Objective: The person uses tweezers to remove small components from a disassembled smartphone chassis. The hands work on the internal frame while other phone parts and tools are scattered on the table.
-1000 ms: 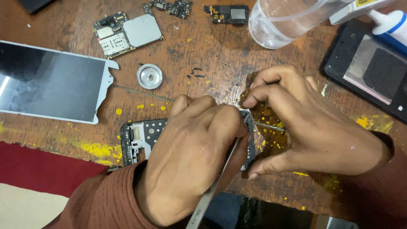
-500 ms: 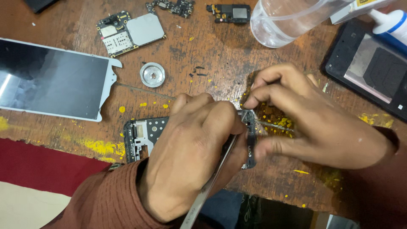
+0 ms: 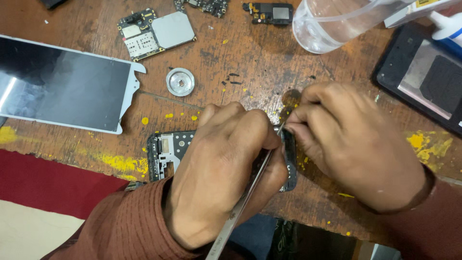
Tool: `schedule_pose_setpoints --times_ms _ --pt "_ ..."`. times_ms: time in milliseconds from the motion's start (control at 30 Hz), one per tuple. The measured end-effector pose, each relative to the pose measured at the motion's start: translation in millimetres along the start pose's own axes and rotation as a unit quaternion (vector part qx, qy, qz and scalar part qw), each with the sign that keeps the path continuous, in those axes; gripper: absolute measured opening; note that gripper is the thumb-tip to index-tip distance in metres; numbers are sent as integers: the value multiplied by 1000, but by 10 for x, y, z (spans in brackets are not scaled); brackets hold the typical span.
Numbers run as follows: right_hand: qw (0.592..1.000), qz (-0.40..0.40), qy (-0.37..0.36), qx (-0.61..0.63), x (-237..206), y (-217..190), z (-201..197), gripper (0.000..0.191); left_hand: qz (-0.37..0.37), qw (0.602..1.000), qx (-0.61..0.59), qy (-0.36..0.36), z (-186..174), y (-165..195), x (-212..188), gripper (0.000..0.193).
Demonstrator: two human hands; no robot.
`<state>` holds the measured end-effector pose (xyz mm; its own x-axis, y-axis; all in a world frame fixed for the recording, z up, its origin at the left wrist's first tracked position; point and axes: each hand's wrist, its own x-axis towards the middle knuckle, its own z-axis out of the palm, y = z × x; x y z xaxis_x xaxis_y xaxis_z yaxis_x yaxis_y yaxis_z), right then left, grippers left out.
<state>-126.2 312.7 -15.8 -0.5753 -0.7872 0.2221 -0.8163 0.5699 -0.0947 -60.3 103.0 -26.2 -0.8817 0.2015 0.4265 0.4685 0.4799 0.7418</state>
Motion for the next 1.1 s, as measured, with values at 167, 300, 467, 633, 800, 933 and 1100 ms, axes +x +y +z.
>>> schedule_pose_setpoints --times_ms 167,300,467,633,800,933,1100 --pt "999 -26 9 -47 105 17 -11 28 -11 1000 -3 -13 -25 26 3 27" --pt "998 10 13 -58 107 133 -21 23 -6 1000 -3 -21 -41 42 32 28" --pt "998 59 18 -10 -12 182 -4 21 -5 1000 -19 -14 -61 64 76 28" --pt "996 21 -13 86 31 190 -63 15 -4 1000 -23 -18 -79 63 59 31" --pt "987 32 -22 157 28 170 -111 21 -16 1000 -4 -14 -40 43 43 34" --pt "982 52 -19 181 12 176 -107 22 -2 1000 -16 -22 -61 50 52 29" --pt "979 53 -24 198 26 180 -79 20 17 1000 -4 -24 -69 42 82 25"
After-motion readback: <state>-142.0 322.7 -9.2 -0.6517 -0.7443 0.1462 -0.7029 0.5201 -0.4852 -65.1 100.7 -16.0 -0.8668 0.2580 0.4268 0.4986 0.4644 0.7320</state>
